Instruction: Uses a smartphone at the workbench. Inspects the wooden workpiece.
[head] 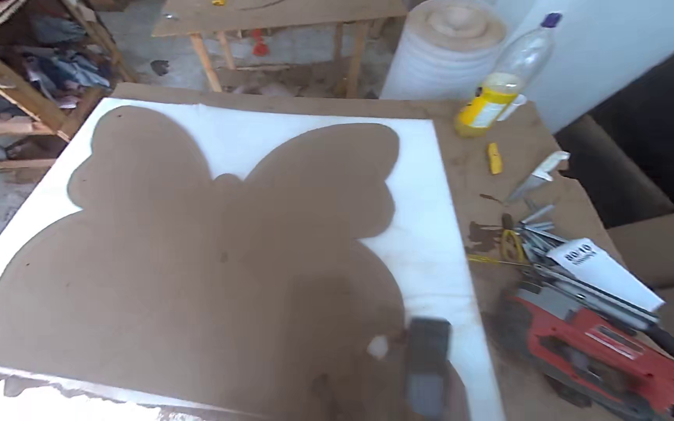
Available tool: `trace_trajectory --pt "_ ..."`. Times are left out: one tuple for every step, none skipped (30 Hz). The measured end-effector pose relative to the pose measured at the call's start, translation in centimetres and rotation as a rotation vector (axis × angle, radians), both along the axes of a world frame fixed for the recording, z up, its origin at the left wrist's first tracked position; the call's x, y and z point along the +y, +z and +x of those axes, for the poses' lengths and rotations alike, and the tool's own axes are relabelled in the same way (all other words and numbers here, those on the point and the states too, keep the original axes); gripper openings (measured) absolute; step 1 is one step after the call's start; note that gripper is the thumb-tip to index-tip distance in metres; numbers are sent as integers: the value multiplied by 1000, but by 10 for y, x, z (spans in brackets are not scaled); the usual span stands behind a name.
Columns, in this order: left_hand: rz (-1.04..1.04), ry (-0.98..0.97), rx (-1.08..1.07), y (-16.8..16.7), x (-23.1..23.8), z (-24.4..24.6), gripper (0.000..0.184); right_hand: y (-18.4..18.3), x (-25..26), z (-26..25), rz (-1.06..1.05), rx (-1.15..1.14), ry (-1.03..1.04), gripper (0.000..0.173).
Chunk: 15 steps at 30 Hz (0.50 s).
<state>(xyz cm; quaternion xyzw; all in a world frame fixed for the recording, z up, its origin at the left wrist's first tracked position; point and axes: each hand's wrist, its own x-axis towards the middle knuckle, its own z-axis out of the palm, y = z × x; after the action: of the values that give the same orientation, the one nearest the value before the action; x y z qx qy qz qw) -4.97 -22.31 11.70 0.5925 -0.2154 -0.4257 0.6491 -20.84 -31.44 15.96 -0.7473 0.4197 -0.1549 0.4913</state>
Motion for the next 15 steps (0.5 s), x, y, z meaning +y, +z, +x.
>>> trace_trajectory --pt "84 112 9 -9 9 16 47 -6 10 43 5 -54 42 116" --pt "107 234 -15 -22 16 35 43 -5 20 84 35 -108 65 115" --pt "91 303 5 -24 24 61 43 -3 29 120 78 -172 76 111" --pt "20 365 53 -25 28 89 45 -5 32 152 155 -265 102 106" --pt "-99 426 110 -29 28 121 49 -12 29 181 213 -349 137 97" --pt "-178 467 147 -35 30 151 52 -24 23 208 257 -399 162 83" --pt "-216 478 161 -42 33 178 55 -35 17 233 312 -430 164 66" --pt "-231 464 150 -50 34 203 58 -46 8 259 387 -454 156 52" --pt "-236 450 123 -57 35 226 59 -56 -1 285 473 -469 158 47" --pt "-233 441 90 -63 36 244 60 -66 -5 309 559 -491 161 47" --pt "-232 432 48 -67 36 259 59 -75 -7 331 612 -514 167 50" --pt "-240 417 -6 -72 36 272 55 -82 -9 351 620 -516 180 51" --pt "-252 401 -70 -76 37 284 50 -87 -9 369 609 -503 187 54" --pt "-275 387 -135 -81 37 294 47 -89 -9 382 598 -490 184 56" --pt "-306 378 -183 -87 38 299 46 -91 -9 391 589 -476 179 58"
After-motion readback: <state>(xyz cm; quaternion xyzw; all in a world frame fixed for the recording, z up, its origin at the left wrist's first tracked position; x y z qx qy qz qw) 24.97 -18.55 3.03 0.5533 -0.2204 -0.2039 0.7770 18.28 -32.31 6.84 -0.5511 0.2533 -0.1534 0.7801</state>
